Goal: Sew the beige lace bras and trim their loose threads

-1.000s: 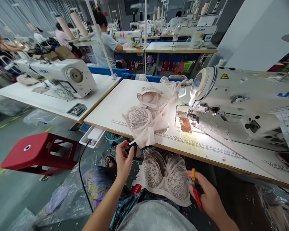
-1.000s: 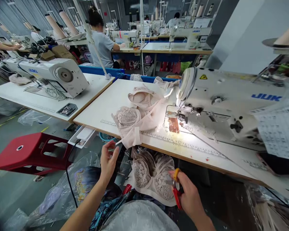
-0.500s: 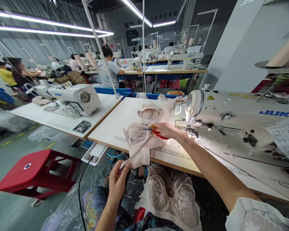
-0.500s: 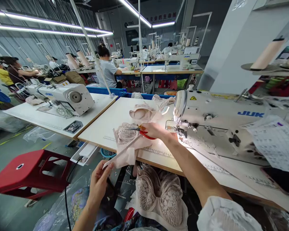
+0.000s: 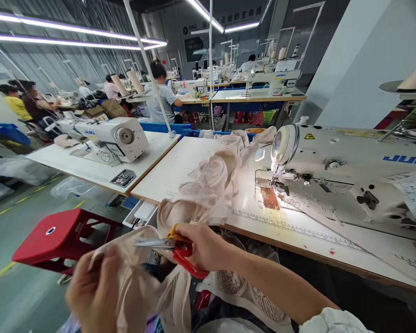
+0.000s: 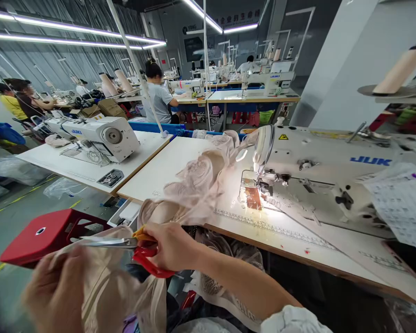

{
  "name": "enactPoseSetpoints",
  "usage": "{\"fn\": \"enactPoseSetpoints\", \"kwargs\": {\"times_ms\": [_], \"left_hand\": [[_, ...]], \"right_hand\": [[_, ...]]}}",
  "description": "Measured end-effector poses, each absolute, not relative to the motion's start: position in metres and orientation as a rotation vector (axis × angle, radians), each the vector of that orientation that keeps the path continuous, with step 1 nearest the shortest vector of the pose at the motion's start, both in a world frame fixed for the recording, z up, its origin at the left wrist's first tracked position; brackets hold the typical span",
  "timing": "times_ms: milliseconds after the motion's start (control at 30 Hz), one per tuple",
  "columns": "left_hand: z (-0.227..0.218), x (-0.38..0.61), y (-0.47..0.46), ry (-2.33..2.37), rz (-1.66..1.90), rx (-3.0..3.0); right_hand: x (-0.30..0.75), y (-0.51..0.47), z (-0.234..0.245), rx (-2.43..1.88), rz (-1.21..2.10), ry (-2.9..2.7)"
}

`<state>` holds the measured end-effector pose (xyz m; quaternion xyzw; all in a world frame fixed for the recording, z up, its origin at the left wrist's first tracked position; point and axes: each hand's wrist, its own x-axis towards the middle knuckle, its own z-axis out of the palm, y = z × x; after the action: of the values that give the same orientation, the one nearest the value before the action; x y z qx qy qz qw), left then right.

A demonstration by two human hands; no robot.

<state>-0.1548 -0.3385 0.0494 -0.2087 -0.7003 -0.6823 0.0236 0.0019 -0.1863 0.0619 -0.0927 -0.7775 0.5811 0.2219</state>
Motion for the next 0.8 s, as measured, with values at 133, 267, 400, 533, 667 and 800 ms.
{"fn": "enactPoseSetpoints", "kwargs": {"times_ms": [133, 267, 400, 533, 667, 800], "left_hand": [[-0.003, -0.137, -0.321, -2.385, -2.069, -0.887], [-0.054, -0.12, -0.304, -2.446, -2.152, -1.044], [-0.078, -0.105, -0.296, -2.415, -2.217, -1.114], [-0.085, -0.092, -0.297, -2.368, -2.36, -1.154], [-0.089, -0.088, -0.305, -2.401, -2.304, -1.273], [-0.094, -0.095, -0.321, -2.614, -1.948, -1.443]], "right_hand": [[-0.03, -0.189, 0.035, -0.523, 1.519, -2.205], [-0.038, -0.188, 0.004, -0.632, 1.595, -2.157], [-0.03, -0.192, -0.011, -0.709, 1.639, -2.114], [-0.024, -0.192, -0.017, -0.786, 1.66, -2.075], [-0.023, -0.19, -0.022, -0.792, 1.696, -2.081], [-0.011, -0.192, -0.024, -0.781, 1.697, -2.106]]}}
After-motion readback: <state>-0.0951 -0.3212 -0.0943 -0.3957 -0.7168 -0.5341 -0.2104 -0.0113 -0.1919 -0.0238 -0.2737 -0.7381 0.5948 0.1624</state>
